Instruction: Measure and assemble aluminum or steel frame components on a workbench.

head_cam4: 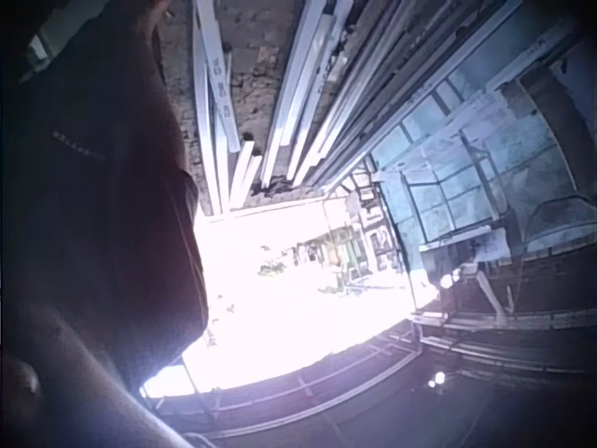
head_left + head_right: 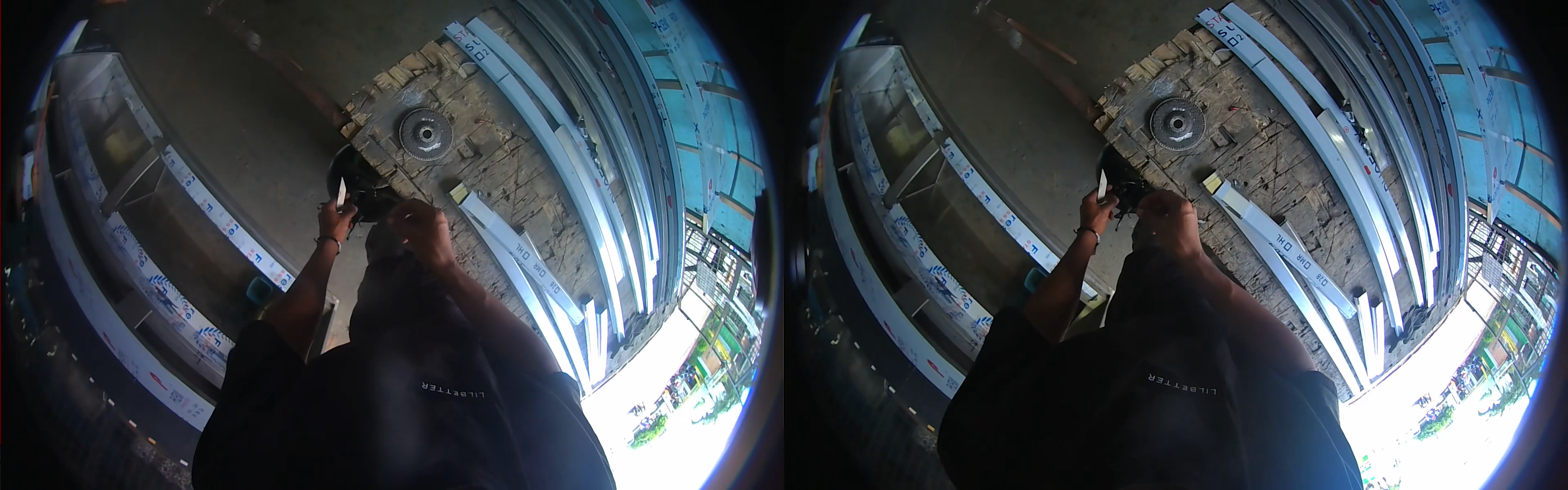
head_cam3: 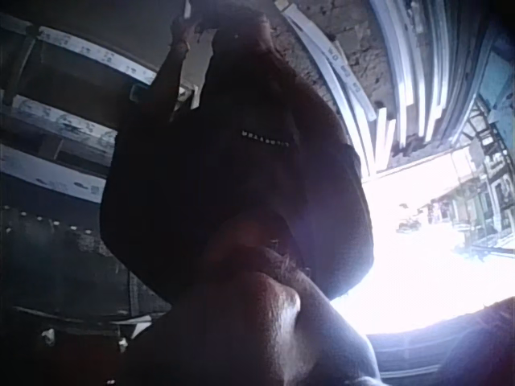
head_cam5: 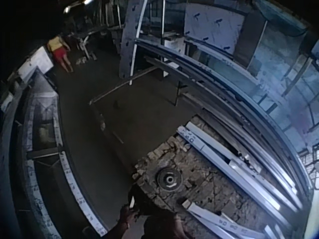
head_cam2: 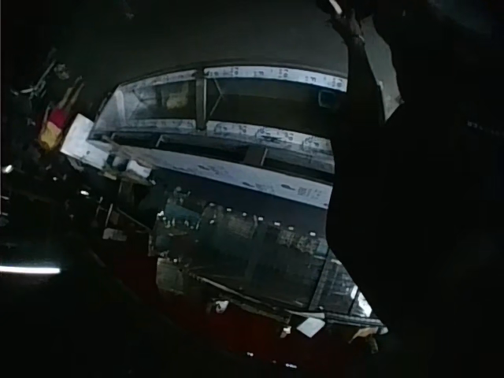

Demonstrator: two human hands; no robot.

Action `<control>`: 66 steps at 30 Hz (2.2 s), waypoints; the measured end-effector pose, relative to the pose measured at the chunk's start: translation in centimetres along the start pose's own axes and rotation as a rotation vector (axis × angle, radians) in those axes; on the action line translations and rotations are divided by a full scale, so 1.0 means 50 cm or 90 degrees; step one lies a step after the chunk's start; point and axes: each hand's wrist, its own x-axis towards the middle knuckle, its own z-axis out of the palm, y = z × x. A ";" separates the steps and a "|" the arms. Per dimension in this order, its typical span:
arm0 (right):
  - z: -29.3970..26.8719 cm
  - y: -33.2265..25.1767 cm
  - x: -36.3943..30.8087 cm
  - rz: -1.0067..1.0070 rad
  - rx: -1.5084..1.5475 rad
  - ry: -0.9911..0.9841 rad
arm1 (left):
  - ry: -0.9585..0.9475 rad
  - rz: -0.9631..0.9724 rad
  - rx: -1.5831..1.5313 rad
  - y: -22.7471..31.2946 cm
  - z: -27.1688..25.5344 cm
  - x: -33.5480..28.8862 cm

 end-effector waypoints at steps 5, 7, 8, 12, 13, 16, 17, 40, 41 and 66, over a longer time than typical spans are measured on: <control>0.039 0.019 0.013 -0.117 -0.132 0.033 | 0.022 0.006 0.026 0.021 -0.017 -0.027; 0.039 0.021 0.016 -0.108 -0.150 0.040 | -0.065 0.016 -0.027 0.093 -0.019 -0.065; 0.039 0.020 0.016 -0.101 -0.165 0.046 | -0.150 0.027 -0.077 0.139 -0.019 -0.091; 0.043 0.019 0.021 -0.016 -0.144 0.014 | -0.244 0.029 -0.098 0.191 -0.021 -0.148; 0.044 0.010 0.019 -0.035 -0.159 0.029 | -0.224 0.001 -0.131 0.189 -0.027 -0.149; 0.046 0.015 0.020 -0.083 -0.188 0.058 | -0.210 -0.018 -0.212 0.204 -0.037 -0.162; 0.045 0.018 0.018 -0.111 -0.203 0.066 | -0.212 -0.014 -0.262 0.215 -0.033 -0.165; -0.411 0.139 -0.250 -0.279 -0.683 0.278 | 0.125 0.036 0.319 -0.054 -0.026 0.049; -0.414 0.142 -0.250 -0.281 -0.678 0.283 | 0.122 0.001 0.192 -0.034 -0.033 0.029; -0.473 0.143 -0.235 -0.396 -0.677 0.216 | -0.120 0.278 0.179 0.390 0.304 -0.153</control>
